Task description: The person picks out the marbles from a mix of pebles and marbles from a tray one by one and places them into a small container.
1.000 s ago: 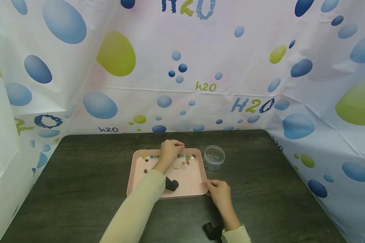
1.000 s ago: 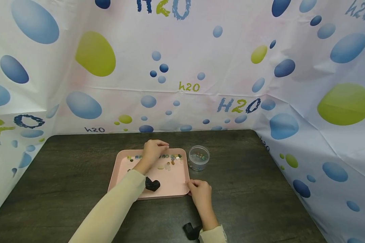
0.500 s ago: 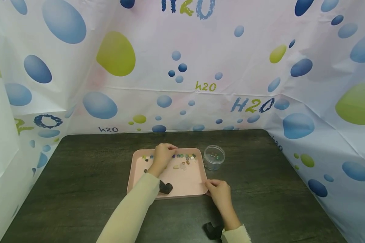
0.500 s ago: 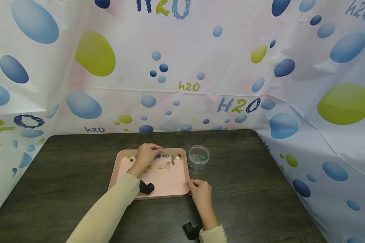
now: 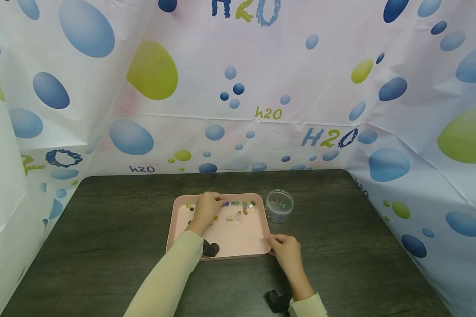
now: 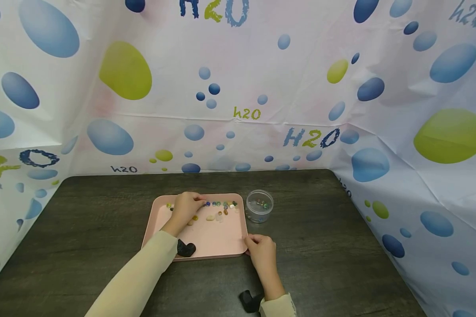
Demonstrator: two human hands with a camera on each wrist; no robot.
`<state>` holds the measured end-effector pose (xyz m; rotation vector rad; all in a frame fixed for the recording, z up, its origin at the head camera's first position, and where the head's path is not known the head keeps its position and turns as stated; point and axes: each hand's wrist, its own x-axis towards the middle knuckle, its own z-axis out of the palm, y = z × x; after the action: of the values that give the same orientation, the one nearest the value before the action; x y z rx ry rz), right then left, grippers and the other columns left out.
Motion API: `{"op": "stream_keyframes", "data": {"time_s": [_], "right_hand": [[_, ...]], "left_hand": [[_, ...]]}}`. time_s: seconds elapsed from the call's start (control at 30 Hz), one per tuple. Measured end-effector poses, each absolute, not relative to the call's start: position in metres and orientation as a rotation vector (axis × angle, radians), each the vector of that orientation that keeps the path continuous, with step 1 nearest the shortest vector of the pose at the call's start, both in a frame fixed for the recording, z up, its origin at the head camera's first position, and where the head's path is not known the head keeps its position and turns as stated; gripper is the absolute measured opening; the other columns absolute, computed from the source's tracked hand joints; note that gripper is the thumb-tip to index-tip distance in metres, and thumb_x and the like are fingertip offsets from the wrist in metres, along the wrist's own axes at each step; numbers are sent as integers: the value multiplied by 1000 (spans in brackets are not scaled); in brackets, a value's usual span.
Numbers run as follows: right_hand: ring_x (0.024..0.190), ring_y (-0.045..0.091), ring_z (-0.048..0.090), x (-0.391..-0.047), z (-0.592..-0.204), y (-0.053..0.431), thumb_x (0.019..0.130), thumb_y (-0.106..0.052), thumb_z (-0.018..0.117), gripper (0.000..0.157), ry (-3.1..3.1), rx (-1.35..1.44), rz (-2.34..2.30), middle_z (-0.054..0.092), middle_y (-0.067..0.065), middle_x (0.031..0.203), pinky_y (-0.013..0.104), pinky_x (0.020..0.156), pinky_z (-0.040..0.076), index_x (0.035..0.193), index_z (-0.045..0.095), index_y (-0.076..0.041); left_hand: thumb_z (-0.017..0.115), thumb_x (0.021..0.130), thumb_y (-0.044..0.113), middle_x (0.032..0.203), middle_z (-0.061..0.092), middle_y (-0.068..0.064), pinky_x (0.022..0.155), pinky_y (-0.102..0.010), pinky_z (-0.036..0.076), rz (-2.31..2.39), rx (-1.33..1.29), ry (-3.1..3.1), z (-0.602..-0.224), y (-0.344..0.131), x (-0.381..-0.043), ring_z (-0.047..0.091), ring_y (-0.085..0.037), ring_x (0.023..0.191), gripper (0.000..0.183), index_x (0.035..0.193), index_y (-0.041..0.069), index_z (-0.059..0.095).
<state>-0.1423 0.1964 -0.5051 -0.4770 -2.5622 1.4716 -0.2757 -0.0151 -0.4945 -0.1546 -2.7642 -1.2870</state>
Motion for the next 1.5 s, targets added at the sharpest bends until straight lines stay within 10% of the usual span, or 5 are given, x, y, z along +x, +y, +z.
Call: {"op": "stream_keyframes", "data": {"time_s": [0.77,1.5], "right_hand": [[65,14,70,-142,-505,196,85,-6,65,18,-2553,-475,1484,76,20,87,23,56,58,87,78,6],[65,12,70,-141,-505,196,86,-8,65,19,-2557,-486,1485,76,19,87,22,57,58,89,78,6]], "left_hand": [[70,90,7,105,77,-11,89,-38,57,-1168,-308,-2915,-494,-9,-270,71,-27,104,11,97,5,79],[73,90,15,94,78,-9,69,-27,57,-1377,-305,-2790,-482,12,-275,73,-21,86,10,94,9,81]]}}
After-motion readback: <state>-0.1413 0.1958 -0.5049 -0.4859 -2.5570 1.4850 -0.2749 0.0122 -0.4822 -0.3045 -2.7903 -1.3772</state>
